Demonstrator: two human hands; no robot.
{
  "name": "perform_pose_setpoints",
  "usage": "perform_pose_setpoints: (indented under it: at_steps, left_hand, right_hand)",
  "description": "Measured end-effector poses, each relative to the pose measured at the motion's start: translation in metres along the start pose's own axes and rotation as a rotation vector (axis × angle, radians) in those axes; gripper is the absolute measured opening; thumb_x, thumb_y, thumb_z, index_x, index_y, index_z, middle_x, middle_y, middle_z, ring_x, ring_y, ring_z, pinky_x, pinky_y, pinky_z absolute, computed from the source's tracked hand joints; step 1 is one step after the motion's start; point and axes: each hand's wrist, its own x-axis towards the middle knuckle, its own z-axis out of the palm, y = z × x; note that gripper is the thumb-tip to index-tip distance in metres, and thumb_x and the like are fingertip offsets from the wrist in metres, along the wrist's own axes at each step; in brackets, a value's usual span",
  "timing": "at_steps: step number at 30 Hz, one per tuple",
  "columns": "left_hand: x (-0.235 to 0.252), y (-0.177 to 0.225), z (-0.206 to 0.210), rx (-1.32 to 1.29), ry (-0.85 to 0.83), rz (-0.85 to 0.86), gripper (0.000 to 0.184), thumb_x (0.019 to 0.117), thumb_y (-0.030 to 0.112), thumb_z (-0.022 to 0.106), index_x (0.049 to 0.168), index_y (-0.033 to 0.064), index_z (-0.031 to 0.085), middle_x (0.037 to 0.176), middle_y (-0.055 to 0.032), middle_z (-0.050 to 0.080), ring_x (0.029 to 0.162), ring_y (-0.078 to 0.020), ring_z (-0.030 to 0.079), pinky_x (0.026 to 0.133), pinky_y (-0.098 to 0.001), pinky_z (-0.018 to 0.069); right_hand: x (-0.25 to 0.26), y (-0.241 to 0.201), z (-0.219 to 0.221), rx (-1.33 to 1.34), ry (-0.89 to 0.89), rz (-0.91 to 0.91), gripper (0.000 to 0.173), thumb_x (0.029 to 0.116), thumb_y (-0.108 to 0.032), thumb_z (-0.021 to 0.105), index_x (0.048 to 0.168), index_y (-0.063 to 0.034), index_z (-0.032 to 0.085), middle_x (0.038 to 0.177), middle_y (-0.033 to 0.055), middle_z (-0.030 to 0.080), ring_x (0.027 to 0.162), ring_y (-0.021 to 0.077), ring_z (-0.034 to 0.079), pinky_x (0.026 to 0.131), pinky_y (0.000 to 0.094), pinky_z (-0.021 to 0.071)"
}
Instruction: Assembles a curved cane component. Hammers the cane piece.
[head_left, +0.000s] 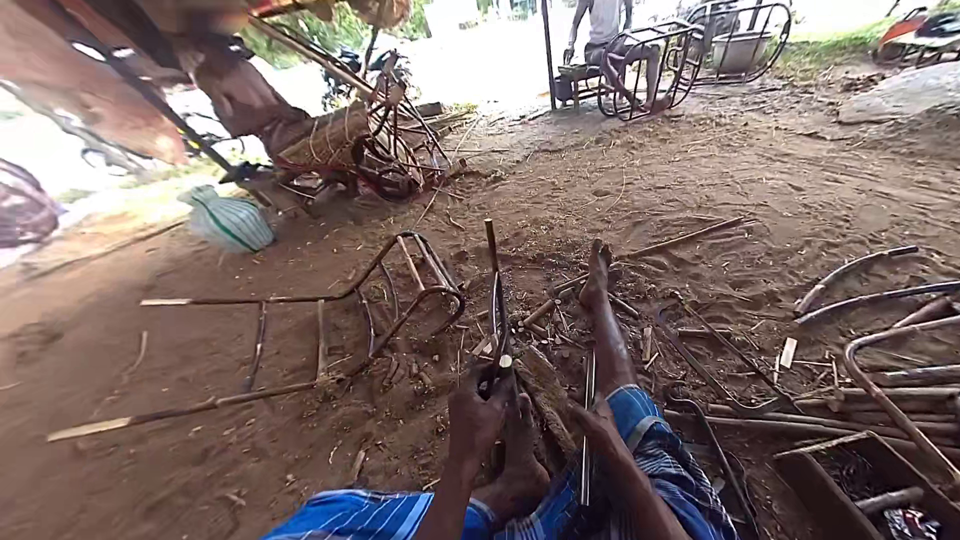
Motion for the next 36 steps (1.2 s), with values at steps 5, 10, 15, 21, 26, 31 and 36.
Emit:
perform_pose_setpoints:
  at_steps: [5,10,15,21,26,31,36]
  left_hand:
    - [-0.012,0.02,0.01,-0.065,-0.049,-0.188,0.033,0.0983,0.023,0.07,0.129,0.0136,0.07,0.113,-0.0081,0.071,0.082,-0.0214,0.067,0.077,-0.0473,0.0566]
    - [-0.048,0.025,-0.019,-0.169,0.032,-0.258,0.039,0.1122,0.028,0.037,0.121,0.0043,0.066,0.081,-0.0068,0.07,0.061,-0.0188,0.067,0.057,-0.0393,0.0603]
    - [-0.084,0.032,-0.036,-0.542,0.03,-0.292,0.046,0.1122,0.025,0.032,0.101,0.0005,0.069,0.07,-0.0072,0.061,0.05,-0.0151,0.049,0.045,-0.0277,0.0396]
    - [-0.089,0.044,-0.039,-0.806,0.226,-0.221,0.029,0.1081,0.012,0.043,0.124,0.001,0.065,0.082,-0.0069,0.063,0.061,-0.0138,0.059,0.055,-0.0242,0.0531]
    - [-0.095,0.038,-0.05,-0.629,0.248,-0.137,0.015,0.0995,0.011,0.064,0.111,0.0012,0.066,0.072,-0.0128,0.068,0.05,-0.0195,0.062,0.04,-0.0278,0.0507]
    - [-0.111,0.062,-0.041,0.16,0.208,0.022,0.038,0.1063,0.025,0.043,0.131,0.007,0.065,0.094,-0.0052,0.07,0.072,-0.0184,0.066,0.064,-0.042,0.0578]
    - [-0.108,0.079,-0.012,0.456,0.258,0.099,0.029,0.1013,0.013,0.056,0.12,-0.0034,0.07,0.103,-0.0187,0.072,0.073,-0.0306,0.072,0.061,-0.0461,0.0609]
  right_hand:
    - [-0.025,-0.077,0.044,-0.042,-0.255,-0.302,0.047,0.091,-0.02,0.077,0.134,-0.0205,0.057,0.113,0.0023,0.071,0.091,0.0171,0.068,0.072,0.039,0.058]
    - [-0.019,-0.088,0.064,-0.027,-0.333,-0.342,0.041,0.0912,-0.015,0.077,0.125,-0.0124,0.055,0.087,0.0066,0.069,0.068,0.0165,0.063,0.059,0.0348,0.0534]
    - [-0.03,-0.084,0.065,0.093,-0.358,-0.254,0.043,0.0907,-0.008,0.075,0.129,-0.011,0.055,0.092,0.0068,0.072,0.071,0.014,0.065,0.062,0.031,0.0544]
    - [-0.026,-0.082,0.064,0.089,-0.321,-0.251,0.037,0.0867,-0.008,0.079,0.116,-0.0079,0.057,0.085,0.0075,0.068,0.068,0.0142,0.062,0.06,0.032,0.0528]
    - [-0.036,-0.089,0.056,-0.067,-0.237,-0.223,0.035,0.0869,-0.02,0.082,0.113,-0.0108,0.061,0.087,0.0059,0.069,0.068,0.0148,0.061,0.059,0.0338,0.0508]
    - [-0.022,-0.088,0.068,-0.053,-0.173,-0.199,0.047,0.0806,-0.01,0.086,0.118,-0.0034,0.059,0.095,0.0084,0.075,0.084,0.0168,0.071,0.078,0.038,0.06]
    - [-0.017,-0.084,0.075,-0.079,-0.148,-0.208,0.041,0.078,-0.007,0.087,0.106,-0.0042,0.057,0.088,0.0078,0.072,0.078,0.0159,0.068,0.074,0.0371,0.0575]
